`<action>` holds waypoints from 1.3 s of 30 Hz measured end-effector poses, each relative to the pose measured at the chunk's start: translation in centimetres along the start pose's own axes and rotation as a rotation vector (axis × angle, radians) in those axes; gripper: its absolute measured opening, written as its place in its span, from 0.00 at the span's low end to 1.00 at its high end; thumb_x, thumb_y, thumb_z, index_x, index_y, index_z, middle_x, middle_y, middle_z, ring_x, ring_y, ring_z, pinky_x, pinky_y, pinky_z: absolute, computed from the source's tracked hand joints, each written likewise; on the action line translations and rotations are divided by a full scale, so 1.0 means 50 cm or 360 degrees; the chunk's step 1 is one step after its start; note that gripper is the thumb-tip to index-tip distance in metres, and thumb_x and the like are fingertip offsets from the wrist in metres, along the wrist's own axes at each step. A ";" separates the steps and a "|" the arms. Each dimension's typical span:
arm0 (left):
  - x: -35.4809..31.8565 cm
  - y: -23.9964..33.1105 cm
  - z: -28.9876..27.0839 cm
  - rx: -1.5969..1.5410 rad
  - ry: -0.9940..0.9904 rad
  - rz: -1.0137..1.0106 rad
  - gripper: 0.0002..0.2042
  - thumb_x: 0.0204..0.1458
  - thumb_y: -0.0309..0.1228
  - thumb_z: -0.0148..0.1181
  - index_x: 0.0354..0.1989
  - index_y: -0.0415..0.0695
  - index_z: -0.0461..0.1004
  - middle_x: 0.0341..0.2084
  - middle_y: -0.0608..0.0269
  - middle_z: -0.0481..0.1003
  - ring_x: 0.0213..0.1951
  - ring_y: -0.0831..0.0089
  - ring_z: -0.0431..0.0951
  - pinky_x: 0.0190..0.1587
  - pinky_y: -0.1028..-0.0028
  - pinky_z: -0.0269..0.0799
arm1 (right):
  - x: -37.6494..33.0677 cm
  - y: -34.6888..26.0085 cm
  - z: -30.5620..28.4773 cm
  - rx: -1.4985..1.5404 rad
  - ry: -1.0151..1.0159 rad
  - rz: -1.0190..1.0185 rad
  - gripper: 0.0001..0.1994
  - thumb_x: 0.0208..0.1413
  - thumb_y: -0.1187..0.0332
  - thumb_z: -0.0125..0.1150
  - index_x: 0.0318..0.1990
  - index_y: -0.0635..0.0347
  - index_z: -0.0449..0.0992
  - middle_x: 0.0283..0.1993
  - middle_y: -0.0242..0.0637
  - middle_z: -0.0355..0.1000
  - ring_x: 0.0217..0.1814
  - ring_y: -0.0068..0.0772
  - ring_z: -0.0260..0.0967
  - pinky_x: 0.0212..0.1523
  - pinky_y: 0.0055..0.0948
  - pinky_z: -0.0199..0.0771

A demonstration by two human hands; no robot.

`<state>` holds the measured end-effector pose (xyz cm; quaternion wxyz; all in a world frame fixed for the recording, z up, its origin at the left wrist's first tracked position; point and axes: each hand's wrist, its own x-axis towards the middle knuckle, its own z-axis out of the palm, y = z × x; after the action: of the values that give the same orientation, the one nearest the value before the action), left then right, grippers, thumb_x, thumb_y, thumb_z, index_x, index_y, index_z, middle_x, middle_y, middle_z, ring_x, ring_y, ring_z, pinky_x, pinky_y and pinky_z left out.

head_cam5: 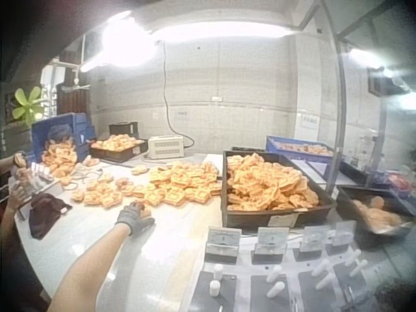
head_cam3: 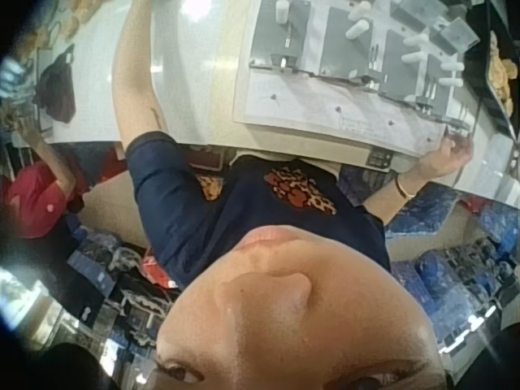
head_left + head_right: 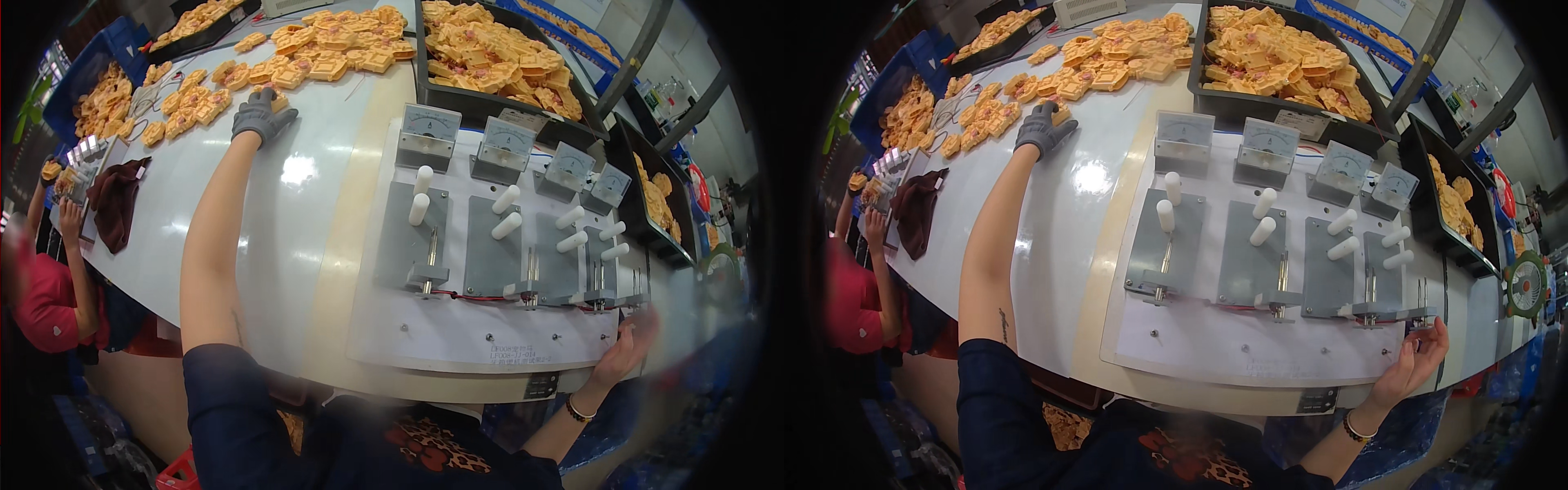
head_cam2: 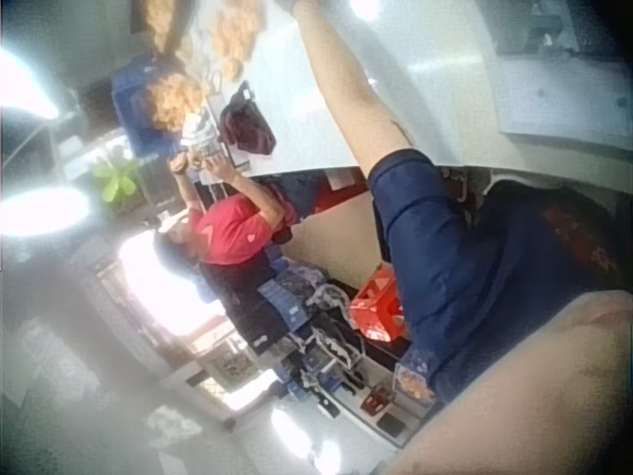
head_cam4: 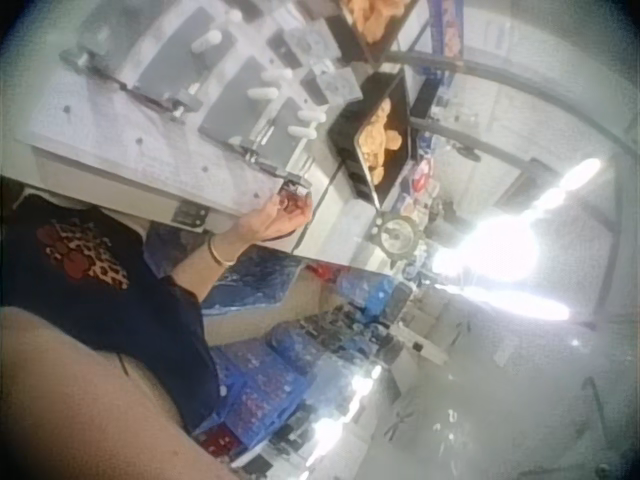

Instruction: Testing yellow plastic toy housings on an electronic test rig and sorting them.

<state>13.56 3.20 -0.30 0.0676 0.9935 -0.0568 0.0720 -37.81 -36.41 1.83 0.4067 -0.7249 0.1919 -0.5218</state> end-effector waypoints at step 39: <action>-0.249 0.343 -0.121 -0.2081 -0.1103 0.2131 0.15 0.55 0.36 0.49 0.45 0.37 0.69 0.29 0.59 0.70 0.31 0.68 0.71 0.33 0.70 0.70 | -0.175 -0.233 0.335 0.0634 -0.1082 -0.0349 0.21 0.33 0.72 0.58 0.41 0.63 0.70 0.34 0.42 0.64 0.34 0.43 0.64 0.33 0.33 0.68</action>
<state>-1.63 -11.55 5.90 0.5264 0.4903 -0.6503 -0.2441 -27.60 -16.81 3.67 0.5215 -0.7792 -0.1368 -0.3197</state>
